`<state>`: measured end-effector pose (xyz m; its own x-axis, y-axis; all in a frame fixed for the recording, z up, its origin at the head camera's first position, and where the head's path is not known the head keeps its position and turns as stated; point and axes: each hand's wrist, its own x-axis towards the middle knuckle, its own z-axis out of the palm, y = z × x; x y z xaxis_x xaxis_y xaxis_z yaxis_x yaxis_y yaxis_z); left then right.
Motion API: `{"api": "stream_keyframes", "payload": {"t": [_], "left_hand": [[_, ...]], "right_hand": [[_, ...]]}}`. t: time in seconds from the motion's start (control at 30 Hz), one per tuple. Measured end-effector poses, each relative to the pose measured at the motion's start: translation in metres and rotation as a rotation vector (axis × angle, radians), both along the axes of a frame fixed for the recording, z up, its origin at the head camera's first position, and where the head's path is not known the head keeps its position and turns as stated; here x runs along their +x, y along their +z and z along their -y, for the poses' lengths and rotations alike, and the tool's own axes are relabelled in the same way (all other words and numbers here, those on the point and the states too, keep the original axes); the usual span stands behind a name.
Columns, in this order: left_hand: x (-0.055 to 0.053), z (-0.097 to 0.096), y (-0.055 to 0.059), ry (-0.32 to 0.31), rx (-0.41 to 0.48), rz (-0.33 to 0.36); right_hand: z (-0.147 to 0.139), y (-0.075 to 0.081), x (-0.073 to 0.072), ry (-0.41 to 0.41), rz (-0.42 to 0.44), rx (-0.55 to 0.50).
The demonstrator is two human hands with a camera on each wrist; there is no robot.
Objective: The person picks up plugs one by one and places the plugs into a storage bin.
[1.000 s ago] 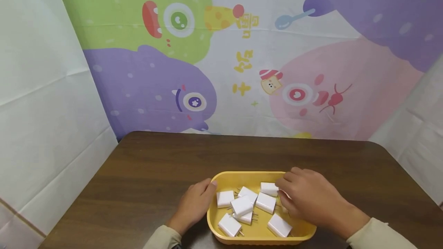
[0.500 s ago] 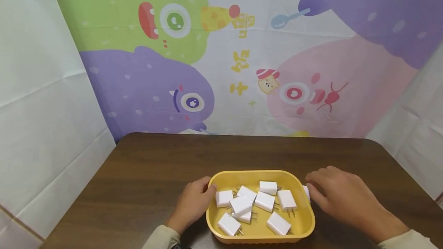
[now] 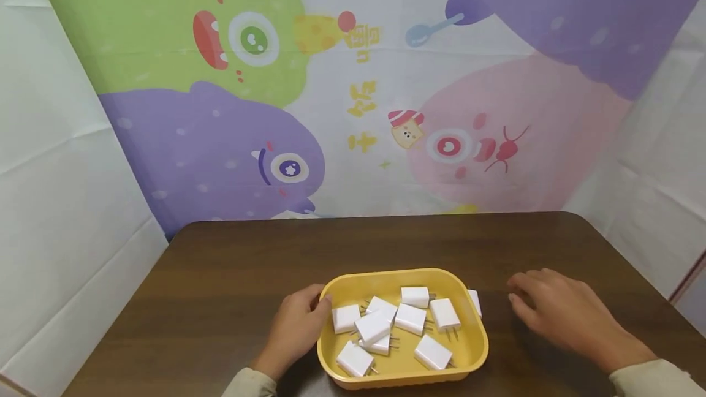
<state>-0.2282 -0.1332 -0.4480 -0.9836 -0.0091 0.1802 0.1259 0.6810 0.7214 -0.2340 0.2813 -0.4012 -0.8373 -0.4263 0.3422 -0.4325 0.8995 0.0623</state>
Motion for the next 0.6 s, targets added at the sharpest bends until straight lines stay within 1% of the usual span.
{"api": "stream_keyframes", "payload": {"t": [0.1, 0.2, 0.3, 0.4, 0.5, 0.6], "left_hand": [[0.001, 0.002, 0.0, 0.0, -0.001, 0.001], [0.001, 0.001, -0.002, -0.02, 0.0, 0.0], [0.0, 0.0, -0.004, -0.021, 0.004, -0.001], [0.0, -0.002, -0.004, -0.017, 0.009, -0.002], [-0.001, -0.001, -0.004, -0.013, 0.016, 0.0], [-0.001, 0.004, -0.003, -0.007, 0.022, 0.01]], "right_hand": [[-0.005, -0.001, -0.006, -0.047, 0.098, 0.011], [-0.012, -0.004, -0.008, -0.088, 0.158, 0.011], [-0.017, -0.008, -0.009, -0.092, 0.165, 0.011], [-0.018, -0.011, -0.01, -0.064, 0.15, 0.0], [-0.013, -0.013, -0.012, -0.045, 0.153, -0.005], [-0.001, -0.013, -0.018, -0.037, 0.174, -0.011]]}}
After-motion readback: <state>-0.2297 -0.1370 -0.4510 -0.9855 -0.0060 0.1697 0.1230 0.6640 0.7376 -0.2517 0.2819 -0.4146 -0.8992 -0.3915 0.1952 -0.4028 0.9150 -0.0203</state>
